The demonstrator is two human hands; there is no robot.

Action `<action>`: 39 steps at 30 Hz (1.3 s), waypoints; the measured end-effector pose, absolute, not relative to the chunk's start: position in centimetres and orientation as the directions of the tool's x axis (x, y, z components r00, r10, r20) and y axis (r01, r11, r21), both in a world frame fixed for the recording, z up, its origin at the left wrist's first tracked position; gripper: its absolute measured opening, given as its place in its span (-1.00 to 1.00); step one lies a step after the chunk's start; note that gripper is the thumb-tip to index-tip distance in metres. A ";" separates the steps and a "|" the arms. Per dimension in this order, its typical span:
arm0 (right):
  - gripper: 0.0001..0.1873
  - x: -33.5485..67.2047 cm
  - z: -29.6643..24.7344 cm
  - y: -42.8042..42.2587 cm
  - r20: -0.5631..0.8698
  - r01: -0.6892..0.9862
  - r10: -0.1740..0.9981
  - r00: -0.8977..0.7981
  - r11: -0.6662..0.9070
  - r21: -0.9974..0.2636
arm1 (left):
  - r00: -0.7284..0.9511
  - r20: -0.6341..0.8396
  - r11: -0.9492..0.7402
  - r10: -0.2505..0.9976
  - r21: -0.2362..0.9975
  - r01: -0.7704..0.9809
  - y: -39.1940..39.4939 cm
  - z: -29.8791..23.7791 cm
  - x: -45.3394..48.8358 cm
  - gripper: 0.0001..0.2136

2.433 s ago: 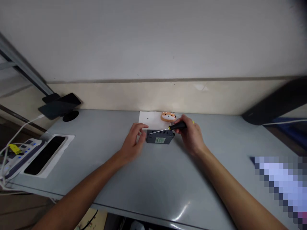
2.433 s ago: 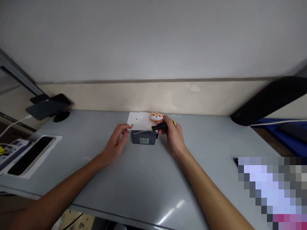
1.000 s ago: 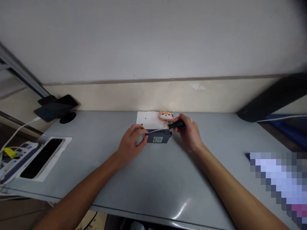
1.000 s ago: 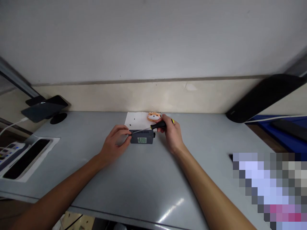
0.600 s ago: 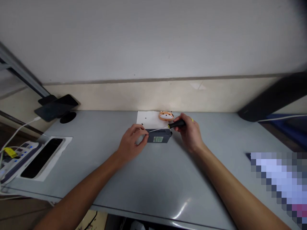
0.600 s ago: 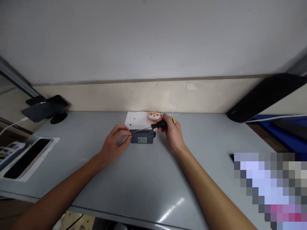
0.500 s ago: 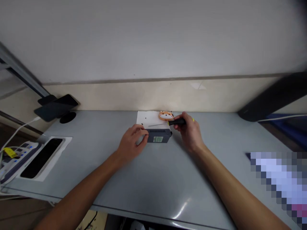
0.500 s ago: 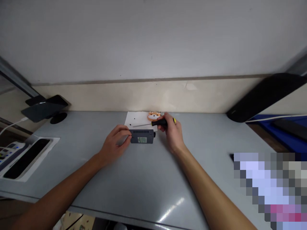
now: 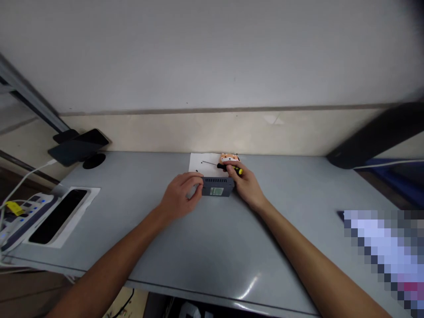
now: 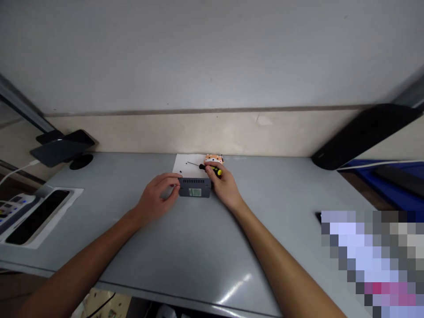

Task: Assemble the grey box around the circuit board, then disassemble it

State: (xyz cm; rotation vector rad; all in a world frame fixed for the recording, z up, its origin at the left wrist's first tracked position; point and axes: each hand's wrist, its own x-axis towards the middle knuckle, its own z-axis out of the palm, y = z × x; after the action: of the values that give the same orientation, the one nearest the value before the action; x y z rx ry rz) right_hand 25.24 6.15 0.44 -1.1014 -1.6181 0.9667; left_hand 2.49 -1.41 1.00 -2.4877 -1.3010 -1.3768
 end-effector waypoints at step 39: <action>-0.68 29.5 2.7 7.6 0.083 -0.235 0.988 0.131 0.112 -0.965 | 0.301 0.678 -0.604 0.671 0.264 0.752 -0.7 0.6 4.9 -0.89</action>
State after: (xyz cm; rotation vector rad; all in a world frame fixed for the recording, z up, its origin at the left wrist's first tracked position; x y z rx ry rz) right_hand 29.52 7.65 2.71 -1.0140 -0.9891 1.1563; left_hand 4.87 -0.71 0.63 -2.4487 -1.3444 -1.1941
